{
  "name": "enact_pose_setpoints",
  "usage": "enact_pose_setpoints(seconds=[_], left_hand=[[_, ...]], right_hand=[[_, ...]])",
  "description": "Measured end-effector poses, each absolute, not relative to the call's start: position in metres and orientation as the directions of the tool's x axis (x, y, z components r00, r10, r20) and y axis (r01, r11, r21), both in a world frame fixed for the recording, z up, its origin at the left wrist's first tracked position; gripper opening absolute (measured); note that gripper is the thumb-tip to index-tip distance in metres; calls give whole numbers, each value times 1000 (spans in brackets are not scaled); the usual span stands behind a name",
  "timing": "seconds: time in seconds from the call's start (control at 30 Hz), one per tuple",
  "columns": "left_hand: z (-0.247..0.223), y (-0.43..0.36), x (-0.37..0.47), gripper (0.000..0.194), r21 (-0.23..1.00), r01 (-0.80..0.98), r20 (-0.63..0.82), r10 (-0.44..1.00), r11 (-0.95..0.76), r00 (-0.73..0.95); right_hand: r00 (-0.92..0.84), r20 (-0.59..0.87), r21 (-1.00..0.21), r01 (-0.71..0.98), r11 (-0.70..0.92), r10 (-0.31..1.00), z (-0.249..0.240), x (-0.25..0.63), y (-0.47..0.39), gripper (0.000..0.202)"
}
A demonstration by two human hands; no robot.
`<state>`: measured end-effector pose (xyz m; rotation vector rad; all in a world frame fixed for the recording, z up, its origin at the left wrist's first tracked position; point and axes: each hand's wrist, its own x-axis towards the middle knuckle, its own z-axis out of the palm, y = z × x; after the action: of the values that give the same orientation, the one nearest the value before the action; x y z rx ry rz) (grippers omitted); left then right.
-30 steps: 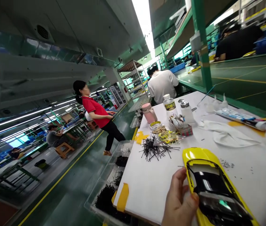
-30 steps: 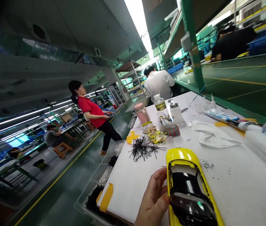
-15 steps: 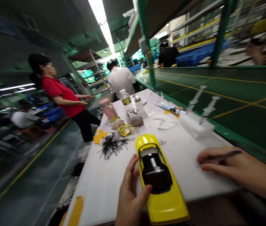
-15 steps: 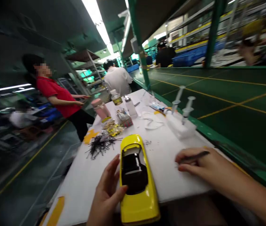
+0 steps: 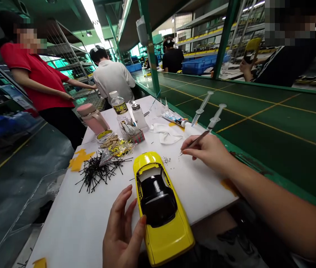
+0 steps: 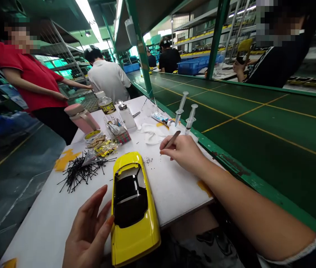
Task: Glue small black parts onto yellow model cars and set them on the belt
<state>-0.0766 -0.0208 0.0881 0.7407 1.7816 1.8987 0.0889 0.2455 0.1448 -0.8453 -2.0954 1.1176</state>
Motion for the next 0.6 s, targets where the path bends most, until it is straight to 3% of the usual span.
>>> enact_pose_setpoints(seconds=[0.13,0.33,0.6], left_hand=[[83,-25,-84,53,993,81,119,673,-87,-730],[92,-21,-67,42,995,75,96,572,-60,-814],[84,-26,-73,43,989,114,147,602,-93,-785]], right_hand=[[-556,290,-813,287,507,779,127,80,247,17],[-538,287,-801,319,507,793,120,82,247,16],[-524,286,-791,343,506,802,122,78,246,11]])
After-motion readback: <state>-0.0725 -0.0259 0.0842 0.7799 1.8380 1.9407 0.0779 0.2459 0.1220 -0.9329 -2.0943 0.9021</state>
